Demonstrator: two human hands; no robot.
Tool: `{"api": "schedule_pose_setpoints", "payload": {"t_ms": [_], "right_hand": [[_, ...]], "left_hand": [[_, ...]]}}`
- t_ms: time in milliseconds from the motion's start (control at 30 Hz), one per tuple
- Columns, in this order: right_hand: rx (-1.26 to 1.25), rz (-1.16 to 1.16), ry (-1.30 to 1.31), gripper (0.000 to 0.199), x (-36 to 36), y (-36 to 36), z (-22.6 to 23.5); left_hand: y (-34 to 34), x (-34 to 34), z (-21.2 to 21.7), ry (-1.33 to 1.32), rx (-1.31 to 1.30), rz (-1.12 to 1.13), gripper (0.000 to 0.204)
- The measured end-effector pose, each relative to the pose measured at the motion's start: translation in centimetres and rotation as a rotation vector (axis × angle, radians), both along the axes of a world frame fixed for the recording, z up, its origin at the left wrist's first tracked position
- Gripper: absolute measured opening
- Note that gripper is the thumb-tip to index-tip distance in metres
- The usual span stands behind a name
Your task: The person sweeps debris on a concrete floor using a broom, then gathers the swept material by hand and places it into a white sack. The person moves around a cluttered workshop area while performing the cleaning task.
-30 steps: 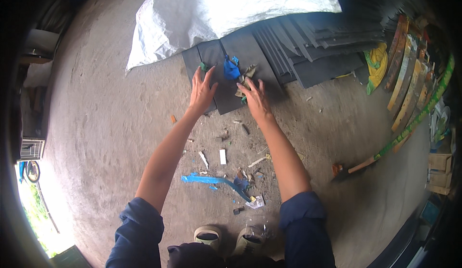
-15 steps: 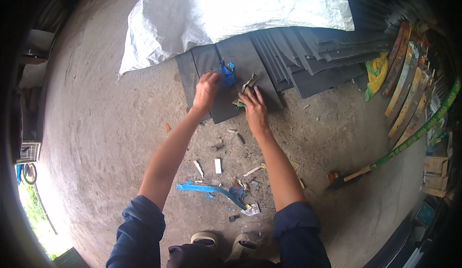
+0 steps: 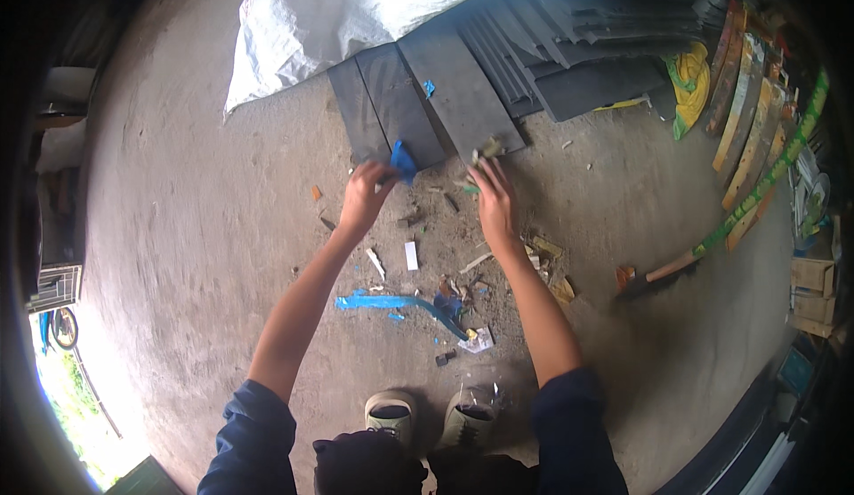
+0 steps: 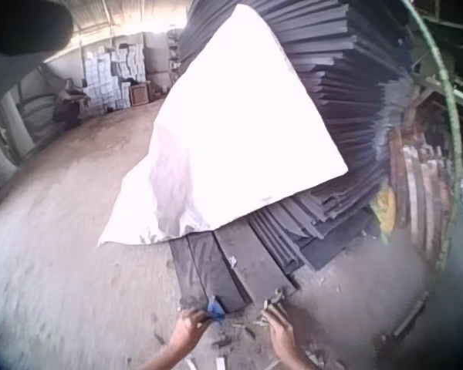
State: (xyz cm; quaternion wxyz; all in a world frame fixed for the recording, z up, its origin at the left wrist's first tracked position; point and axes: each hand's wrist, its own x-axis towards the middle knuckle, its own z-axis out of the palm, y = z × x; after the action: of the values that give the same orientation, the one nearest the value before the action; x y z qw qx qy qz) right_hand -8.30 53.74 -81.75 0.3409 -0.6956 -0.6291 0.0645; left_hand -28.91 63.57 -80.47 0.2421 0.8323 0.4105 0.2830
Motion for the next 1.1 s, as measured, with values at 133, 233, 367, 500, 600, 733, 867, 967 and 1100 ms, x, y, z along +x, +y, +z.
{"api": "schedule_pose_setpoints", "payload": {"t_ms": [133,233,367,500,600,733,867,967,1100], "right_hand": [[-0.077,-0.036,-0.162,0.036,-2.3,-7.9,0.2],[-0.157,0.094,-0.241,0.030,-4.3,-12.4,1.1],[-0.285,0.183,-0.159,0.049,-4.4,-16.5,3.4],[-0.391,0.274,-0.245,0.072,-2.6,-20.8,6.2],[-0.733,0.290,-0.040,0.075,-2.4,-24.6,7.1],[-0.762,0.153,0.134,0.077,-2.9,-29.3,3.1],[-0.745,0.162,0.299,0.057,-4.5,-29.4,2.2],[-0.633,0.074,0.326,0.040,-5.6,-29.5,1.7],[-0.539,0.033,0.455,0.021,-5.5,-28.7,1.1]], "left_hand": [[-7.2,-3.3,-1.2,-0.050,0.038,-0.131,0.015],[-12.3,-3.5,-0.5,-0.070,-0.043,-0.238,0.023],[-16.1,-3.8,0.8,0.001,-0.181,-0.440,0.035],[-19.1,-4.0,3.0,0.190,-0.041,-0.559,0.050],[-21.6,-4.5,2.4,0.304,-0.018,-0.698,0.060],[-23.4,-3.5,1.1,0.329,0.048,-0.710,0.067],[-23.8,-3.4,0.6,0.347,0.057,-0.691,0.066],[-23.9,-3.7,0.6,0.346,0.061,-0.680,0.065],[-24.1,-4.1,0.6,0.307,0.079,-0.647,0.062]]}}
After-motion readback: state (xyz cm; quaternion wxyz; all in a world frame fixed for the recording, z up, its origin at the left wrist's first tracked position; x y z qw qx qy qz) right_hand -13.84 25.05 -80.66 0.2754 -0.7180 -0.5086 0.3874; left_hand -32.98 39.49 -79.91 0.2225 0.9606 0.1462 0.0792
